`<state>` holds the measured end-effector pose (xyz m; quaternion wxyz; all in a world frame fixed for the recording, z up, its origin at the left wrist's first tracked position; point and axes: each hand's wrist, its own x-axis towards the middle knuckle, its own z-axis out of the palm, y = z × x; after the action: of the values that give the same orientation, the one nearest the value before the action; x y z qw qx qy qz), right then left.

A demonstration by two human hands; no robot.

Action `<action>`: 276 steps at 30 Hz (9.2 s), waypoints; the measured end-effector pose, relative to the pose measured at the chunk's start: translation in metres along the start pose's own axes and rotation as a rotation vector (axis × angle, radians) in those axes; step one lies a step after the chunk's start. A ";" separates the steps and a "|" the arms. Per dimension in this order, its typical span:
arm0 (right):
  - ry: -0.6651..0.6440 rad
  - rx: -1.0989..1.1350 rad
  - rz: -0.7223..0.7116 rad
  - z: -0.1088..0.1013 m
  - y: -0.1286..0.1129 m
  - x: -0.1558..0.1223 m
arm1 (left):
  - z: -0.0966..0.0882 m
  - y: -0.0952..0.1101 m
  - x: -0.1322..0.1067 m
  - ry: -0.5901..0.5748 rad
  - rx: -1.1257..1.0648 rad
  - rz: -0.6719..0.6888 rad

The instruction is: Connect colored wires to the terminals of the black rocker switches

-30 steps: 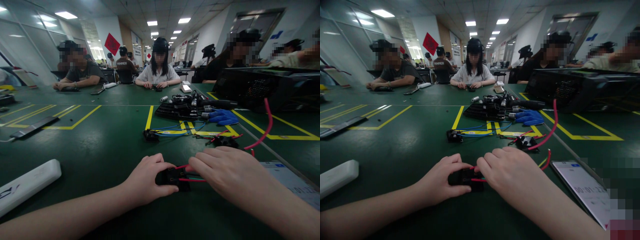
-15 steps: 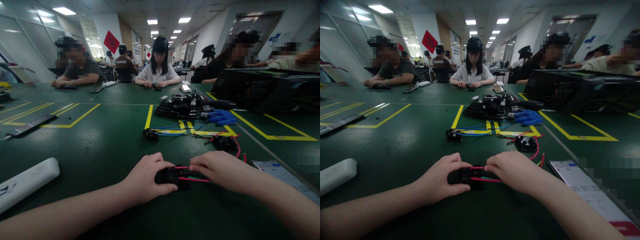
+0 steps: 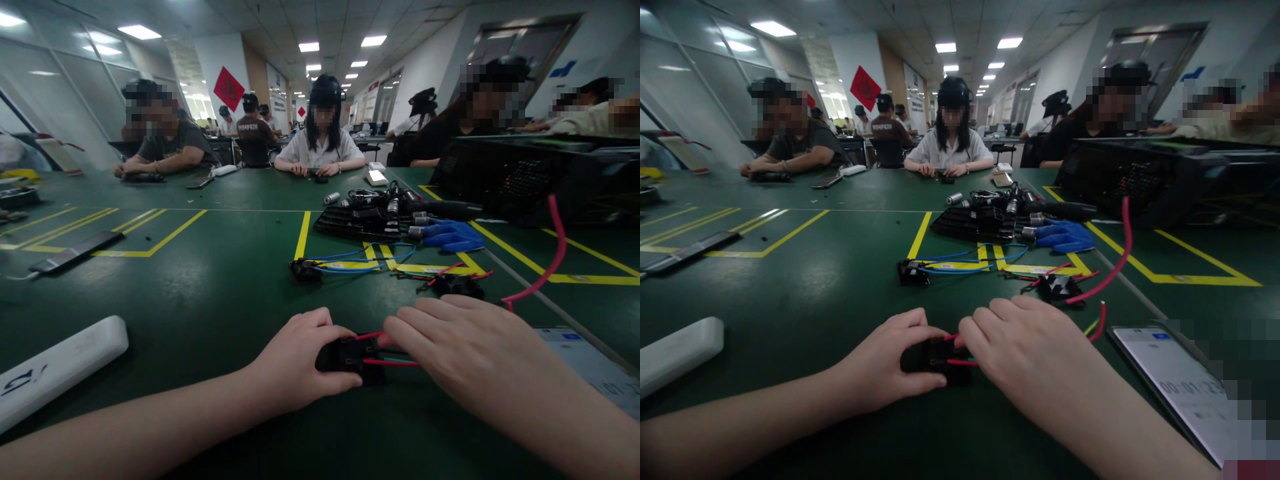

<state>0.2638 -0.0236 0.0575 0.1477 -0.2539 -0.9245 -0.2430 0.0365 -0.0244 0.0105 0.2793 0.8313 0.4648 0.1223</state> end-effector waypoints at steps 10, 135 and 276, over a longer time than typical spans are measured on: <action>-0.654 0.133 0.314 0.019 0.005 0.008 | -0.001 0.000 -0.001 -0.013 -0.009 -0.013; -0.527 0.189 0.276 0.007 0.017 0.009 | 0.001 -0.001 0.002 0.032 0.002 0.032; -0.716 0.282 0.408 0.009 0.017 0.003 | -0.001 0.007 0.000 0.003 0.021 0.038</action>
<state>0.2692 -0.0050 0.0577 -0.1039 -0.4770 -0.8724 0.0233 0.0414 -0.0268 0.0153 0.2673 0.8428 0.4505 0.1240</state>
